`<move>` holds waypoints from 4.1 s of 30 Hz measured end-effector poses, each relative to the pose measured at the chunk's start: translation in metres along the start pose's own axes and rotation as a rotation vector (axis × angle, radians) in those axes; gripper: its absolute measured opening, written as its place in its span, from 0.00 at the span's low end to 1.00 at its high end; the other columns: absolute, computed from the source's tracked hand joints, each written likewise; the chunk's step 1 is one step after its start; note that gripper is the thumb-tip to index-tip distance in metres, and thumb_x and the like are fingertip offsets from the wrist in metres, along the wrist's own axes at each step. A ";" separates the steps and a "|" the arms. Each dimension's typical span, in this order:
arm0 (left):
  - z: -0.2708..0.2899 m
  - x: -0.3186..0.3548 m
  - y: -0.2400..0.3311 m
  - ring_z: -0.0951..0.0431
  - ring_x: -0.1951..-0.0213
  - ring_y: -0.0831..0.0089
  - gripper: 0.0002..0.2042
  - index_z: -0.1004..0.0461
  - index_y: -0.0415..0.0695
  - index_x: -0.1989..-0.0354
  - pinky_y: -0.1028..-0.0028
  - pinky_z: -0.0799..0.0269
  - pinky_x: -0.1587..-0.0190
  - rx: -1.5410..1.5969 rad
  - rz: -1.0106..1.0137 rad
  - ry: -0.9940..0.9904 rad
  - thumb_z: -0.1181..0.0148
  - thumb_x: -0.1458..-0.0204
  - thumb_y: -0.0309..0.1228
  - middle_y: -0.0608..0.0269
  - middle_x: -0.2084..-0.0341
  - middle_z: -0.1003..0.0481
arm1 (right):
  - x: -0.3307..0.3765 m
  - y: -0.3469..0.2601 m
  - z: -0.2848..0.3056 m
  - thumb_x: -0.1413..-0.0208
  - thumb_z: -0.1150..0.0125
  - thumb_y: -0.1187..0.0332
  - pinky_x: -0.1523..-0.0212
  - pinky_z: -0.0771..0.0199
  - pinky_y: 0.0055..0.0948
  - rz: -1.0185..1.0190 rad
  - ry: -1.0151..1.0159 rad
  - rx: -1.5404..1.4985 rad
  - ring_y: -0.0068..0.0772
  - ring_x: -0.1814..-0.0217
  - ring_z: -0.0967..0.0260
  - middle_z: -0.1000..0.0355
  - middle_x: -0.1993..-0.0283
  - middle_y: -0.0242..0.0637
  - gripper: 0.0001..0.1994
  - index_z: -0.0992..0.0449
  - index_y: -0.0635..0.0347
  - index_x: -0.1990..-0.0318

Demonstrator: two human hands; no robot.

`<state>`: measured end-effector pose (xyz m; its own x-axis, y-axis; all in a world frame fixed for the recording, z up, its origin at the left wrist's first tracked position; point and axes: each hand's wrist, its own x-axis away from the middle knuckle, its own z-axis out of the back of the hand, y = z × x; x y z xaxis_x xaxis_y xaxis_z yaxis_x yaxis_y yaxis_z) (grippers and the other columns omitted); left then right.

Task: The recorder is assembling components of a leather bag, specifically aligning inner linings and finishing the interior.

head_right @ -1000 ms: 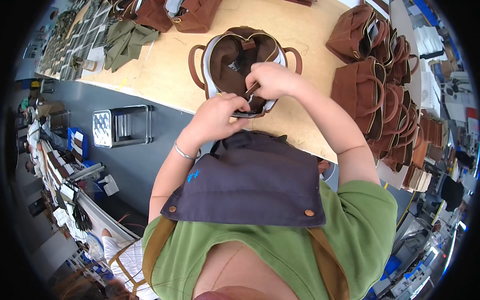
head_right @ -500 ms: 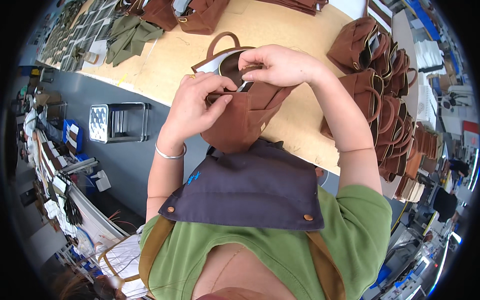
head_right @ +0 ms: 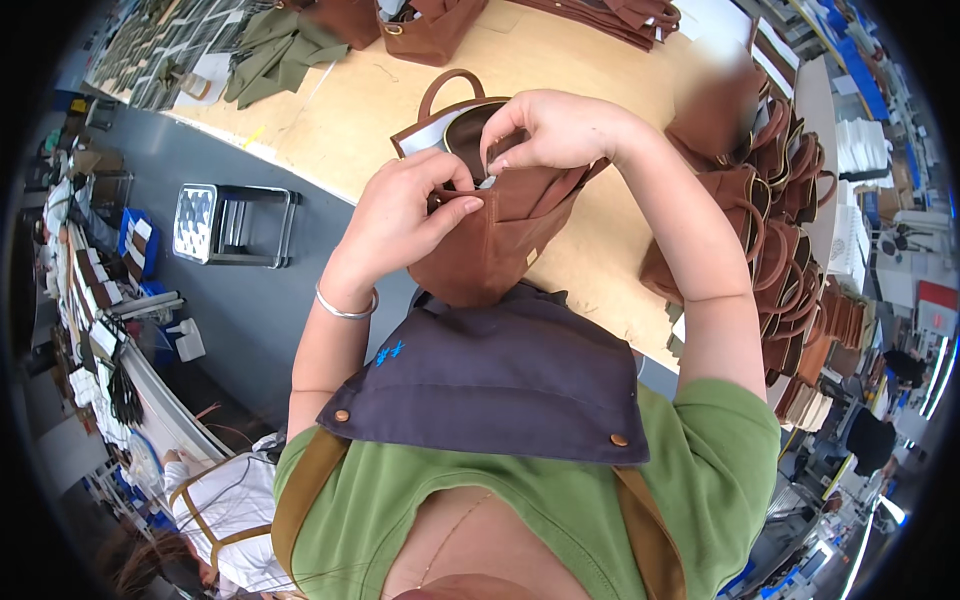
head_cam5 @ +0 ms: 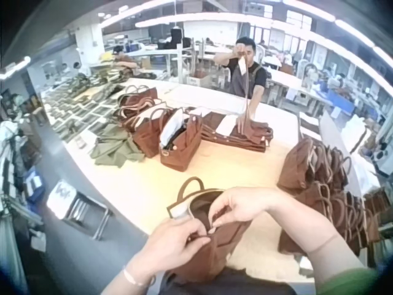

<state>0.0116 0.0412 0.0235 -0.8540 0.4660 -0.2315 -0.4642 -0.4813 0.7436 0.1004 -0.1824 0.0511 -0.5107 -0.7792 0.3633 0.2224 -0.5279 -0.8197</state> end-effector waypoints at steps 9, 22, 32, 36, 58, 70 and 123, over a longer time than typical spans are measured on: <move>0.006 0.004 -0.003 0.22 0.75 0.63 0.09 0.28 0.39 0.71 0.70 0.27 0.69 0.038 0.092 -0.087 0.32 0.52 0.27 0.58 0.76 0.23 | -0.010 -0.001 0.004 0.43 0.36 0.72 0.58 0.27 0.23 0.044 -0.131 0.029 0.18 0.64 0.29 0.21 0.66 0.29 0.07 0.18 0.61 0.58; -0.006 0.008 -0.003 0.18 0.73 0.69 0.11 0.24 0.39 0.75 0.72 0.23 0.67 0.128 0.225 0.061 0.28 0.52 0.31 0.61 0.78 0.21 | -0.013 -0.010 0.007 0.45 0.38 0.78 0.61 0.30 0.23 0.064 -0.206 0.048 0.21 0.63 0.31 0.26 0.64 0.32 0.08 0.19 0.65 0.58; -0.006 0.007 -0.001 0.18 0.74 0.68 0.10 0.24 0.39 0.77 0.72 0.24 0.68 0.110 0.242 0.067 0.29 0.53 0.30 0.60 0.78 0.21 | -0.013 -0.007 0.007 0.45 0.38 0.79 0.60 0.31 0.22 0.115 -0.240 -0.032 0.21 0.62 0.32 0.27 0.64 0.30 0.08 0.18 0.65 0.58; -0.007 0.007 0.001 0.19 0.75 0.68 0.10 0.25 0.39 0.77 0.71 0.24 0.69 0.112 0.242 0.095 0.29 0.54 0.30 0.60 0.79 0.22 | -0.013 -0.003 0.007 0.44 0.38 0.79 0.59 0.31 0.22 0.096 -0.250 -0.062 0.21 0.61 0.32 0.27 0.63 0.30 0.08 0.18 0.65 0.57; -0.011 0.013 0.003 0.18 0.73 0.68 0.10 0.24 0.40 0.74 0.70 0.25 0.68 0.137 0.284 0.150 0.28 0.54 0.30 0.60 0.78 0.21 | -0.012 -0.001 0.003 0.43 0.42 0.76 0.54 0.31 0.25 0.014 -0.254 -0.152 0.22 0.59 0.32 0.25 0.62 0.33 0.09 0.20 0.69 0.57; -0.014 0.016 0.000 0.17 0.69 0.65 0.08 0.22 0.39 0.69 0.71 0.22 0.65 0.105 0.163 0.181 0.30 0.53 0.28 0.56 0.73 0.20 | -0.010 -0.010 0.004 0.40 0.42 0.70 0.57 0.29 0.25 0.026 -0.260 -0.119 0.19 0.63 0.32 0.24 0.66 0.29 0.10 0.21 0.65 0.56; -0.037 0.009 -0.002 0.24 0.73 0.75 0.06 0.22 0.38 0.73 0.74 0.28 0.66 0.222 0.195 0.490 0.32 0.49 0.26 0.62 0.78 0.22 | 0.004 -0.024 -0.008 0.43 0.36 0.64 0.57 0.26 0.29 0.146 0.191 0.143 0.28 0.64 0.27 0.22 0.67 0.36 0.11 0.19 0.62 0.59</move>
<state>-0.0034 0.0190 -0.0032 -0.9526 -0.0399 -0.3015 -0.2720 -0.3319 0.9033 0.0863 -0.1702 0.0684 -0.6094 -0.7795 0.1449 0.4126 -0.4678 -0.7816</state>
